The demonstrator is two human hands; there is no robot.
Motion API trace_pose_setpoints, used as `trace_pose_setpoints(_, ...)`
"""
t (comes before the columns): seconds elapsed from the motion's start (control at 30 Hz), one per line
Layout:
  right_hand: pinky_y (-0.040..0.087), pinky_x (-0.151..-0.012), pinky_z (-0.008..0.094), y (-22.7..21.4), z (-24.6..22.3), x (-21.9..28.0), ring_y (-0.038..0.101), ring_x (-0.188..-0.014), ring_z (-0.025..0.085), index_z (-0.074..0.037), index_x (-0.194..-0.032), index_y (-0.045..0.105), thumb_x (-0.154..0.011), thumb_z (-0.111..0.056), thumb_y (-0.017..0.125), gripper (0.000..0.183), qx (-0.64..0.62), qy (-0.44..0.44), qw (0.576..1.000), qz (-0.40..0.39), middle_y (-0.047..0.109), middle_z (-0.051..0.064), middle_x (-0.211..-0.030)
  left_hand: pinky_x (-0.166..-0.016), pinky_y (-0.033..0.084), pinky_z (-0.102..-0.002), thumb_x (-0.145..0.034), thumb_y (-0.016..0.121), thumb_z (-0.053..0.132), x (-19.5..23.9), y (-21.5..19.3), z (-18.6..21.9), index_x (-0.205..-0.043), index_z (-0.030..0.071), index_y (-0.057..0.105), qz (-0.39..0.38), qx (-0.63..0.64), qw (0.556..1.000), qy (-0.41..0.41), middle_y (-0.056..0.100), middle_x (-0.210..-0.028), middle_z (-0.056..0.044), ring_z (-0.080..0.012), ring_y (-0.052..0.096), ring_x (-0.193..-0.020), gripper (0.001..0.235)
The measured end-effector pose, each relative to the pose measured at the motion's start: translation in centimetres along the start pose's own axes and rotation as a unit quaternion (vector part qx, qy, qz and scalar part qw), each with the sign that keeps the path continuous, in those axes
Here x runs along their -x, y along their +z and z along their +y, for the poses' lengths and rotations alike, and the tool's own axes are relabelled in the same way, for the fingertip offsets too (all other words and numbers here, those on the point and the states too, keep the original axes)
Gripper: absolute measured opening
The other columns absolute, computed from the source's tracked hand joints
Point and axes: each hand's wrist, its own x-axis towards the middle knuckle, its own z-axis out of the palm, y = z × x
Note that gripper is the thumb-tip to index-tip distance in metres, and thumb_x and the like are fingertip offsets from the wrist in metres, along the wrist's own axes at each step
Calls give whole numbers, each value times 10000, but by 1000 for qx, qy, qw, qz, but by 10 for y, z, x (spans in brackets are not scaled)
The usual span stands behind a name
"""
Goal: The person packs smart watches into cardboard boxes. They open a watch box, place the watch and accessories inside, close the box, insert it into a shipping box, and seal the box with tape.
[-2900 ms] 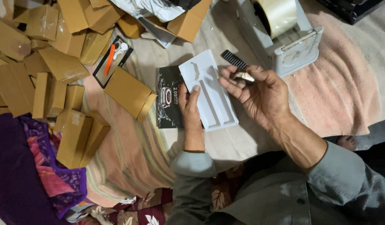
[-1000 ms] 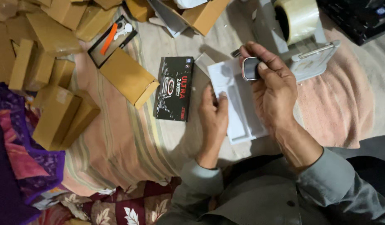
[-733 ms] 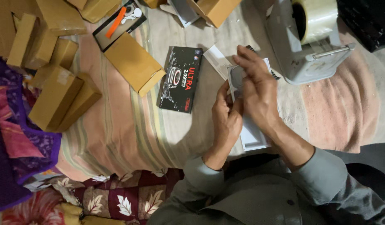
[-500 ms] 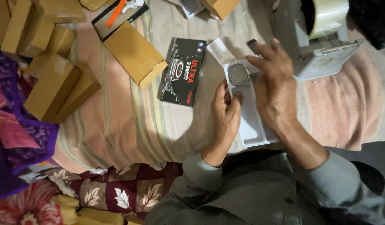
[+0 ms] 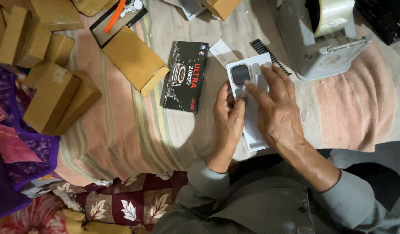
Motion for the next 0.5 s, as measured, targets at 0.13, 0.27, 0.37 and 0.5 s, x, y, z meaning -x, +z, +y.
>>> trace_pose_setpoints(0.13,446,-1130,554,-5,-8,4,402,-1401,539,-50,-1222,734,-882,34,657,359,13,-17,999,-26,434,345,-1496,-690,417,-210,-984,568,-7,6,-15,0,-1410,-12,567,1,-39,999,-15,649,-994,-4,-49,518,-805,427)
trace_pose_setpoints(0.27,508,-1095,503,-15,-1,6,474,-1399,468,-21,-1246,708,-926,65,668,334,-42,6,999,10,468,306,-1494,-721,438,-234,-977,643,52,-9,-36,3,-1317,-13,644,58,-76,995,6,671,-1000,-12,-71,542,-822,346)
trace_pose_setpoints(0.37,584,-968,407,-25,16,19,626,-1225,350,10,-1271,689,-1000,70,660,279,-79,76,994,21,601,239,-1353,-796,493,-260,-945,673,81,-27,-60,8,-1305,0,626,119,-38,992,25,697,-1025,-33,-99,606,-871,372)
trace_pose_setpoints(0.5,574,-659,364,-21,39,25,720,-835,258,20,-1056,730,-992,-27,782,95,-30,157,987,-25,730,149,-1009,-834,526,-296,-954,674,79,-51,-89,20,-1260,-34,628,152,-37,984,82,705,-1053,-71,-136,647,-908,329)
